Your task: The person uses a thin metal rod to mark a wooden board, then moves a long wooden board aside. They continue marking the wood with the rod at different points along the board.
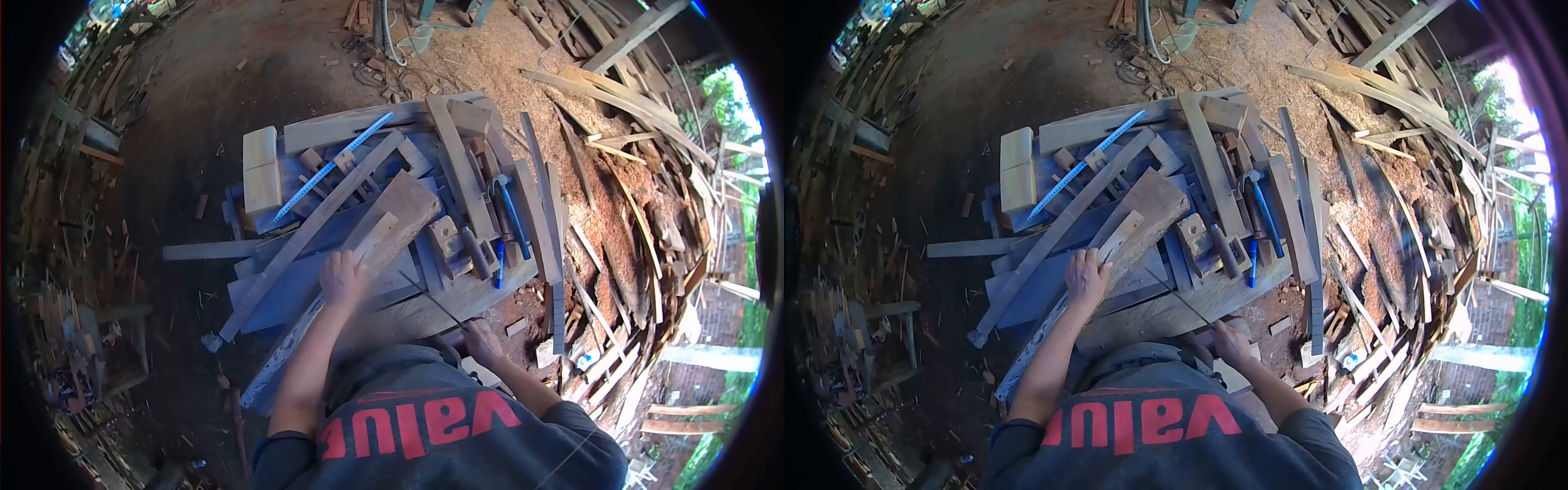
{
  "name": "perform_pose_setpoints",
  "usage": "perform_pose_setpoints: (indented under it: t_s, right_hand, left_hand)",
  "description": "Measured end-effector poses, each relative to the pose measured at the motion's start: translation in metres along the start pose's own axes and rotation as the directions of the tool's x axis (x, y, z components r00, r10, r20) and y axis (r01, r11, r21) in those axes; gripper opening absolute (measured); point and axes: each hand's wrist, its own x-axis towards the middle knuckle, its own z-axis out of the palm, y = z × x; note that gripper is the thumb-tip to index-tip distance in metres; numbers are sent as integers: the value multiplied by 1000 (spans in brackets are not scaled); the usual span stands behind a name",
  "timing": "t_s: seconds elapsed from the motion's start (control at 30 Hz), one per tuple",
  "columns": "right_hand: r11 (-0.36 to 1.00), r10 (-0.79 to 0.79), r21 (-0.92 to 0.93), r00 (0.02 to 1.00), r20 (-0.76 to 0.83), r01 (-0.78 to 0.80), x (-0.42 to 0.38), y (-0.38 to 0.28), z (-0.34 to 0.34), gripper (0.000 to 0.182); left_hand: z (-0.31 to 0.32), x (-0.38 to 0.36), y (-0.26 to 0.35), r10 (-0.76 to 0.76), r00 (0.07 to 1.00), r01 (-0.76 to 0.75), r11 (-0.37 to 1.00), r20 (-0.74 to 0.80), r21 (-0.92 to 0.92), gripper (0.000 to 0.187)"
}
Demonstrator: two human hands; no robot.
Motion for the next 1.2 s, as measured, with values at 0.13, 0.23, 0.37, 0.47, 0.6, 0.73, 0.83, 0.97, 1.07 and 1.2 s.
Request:
perform_pose_setpoints:
  t_s: [0.13,0.23,0.37,0.47,0.6,0.73,0.83,0.97,1.07,1.2]
  right_hand:
    - [1000,20,13,981,-194,-18,-43,26,8,16]
    - [994,54,109,964,-261,-26,-48,13,20,16]
    - [978,93,204,975,-203,-50,-53,7,40,18]
    - [972,89,233,973,-214,-38,-52,6,51,18]
    - [972,64,237,967,-245,-5,-44,14,58,17]
    - [951,89,309,929,-359,28,-34,4,45,15]
    - [940,103,338,917,-385,36,-29,-11,31,15]
    - [935,44,339,910,-412,109,-21,-20,33,16]
    - [944,11,309,929,-371,112,-15,-30,29,16]
    - [935,-60,305,930,-362,179,-1,-32,38,16]
  left_hand:
    - [-12,-41,-12,91,967,-113,990,-238,-82,58]
    - [-14,-79,-39,81,937,-95,995,-338,-24,57]
    - [-19,-133,-68,-54,933,43,998,-355,-39,55]
    - [-16,-152,-88,-120,941,128,992,-317,6,49]
    - [-12,-140,-93,-71,930,71,997,-359,-12,41]
    - [-15,-104,-60,27,946,-96,975,-323,-198,34]
    - [-3,-64,-46,91,952,-181,937,-291,-297,33]
    - [12,-27,-25,118,939,-208,943,-324,-260,34]
    - [14,-20,-11,78,905,-169,968,-419,-186,33]
    - [18,-18,-9,54,842,-161,975,-537,-154,35]
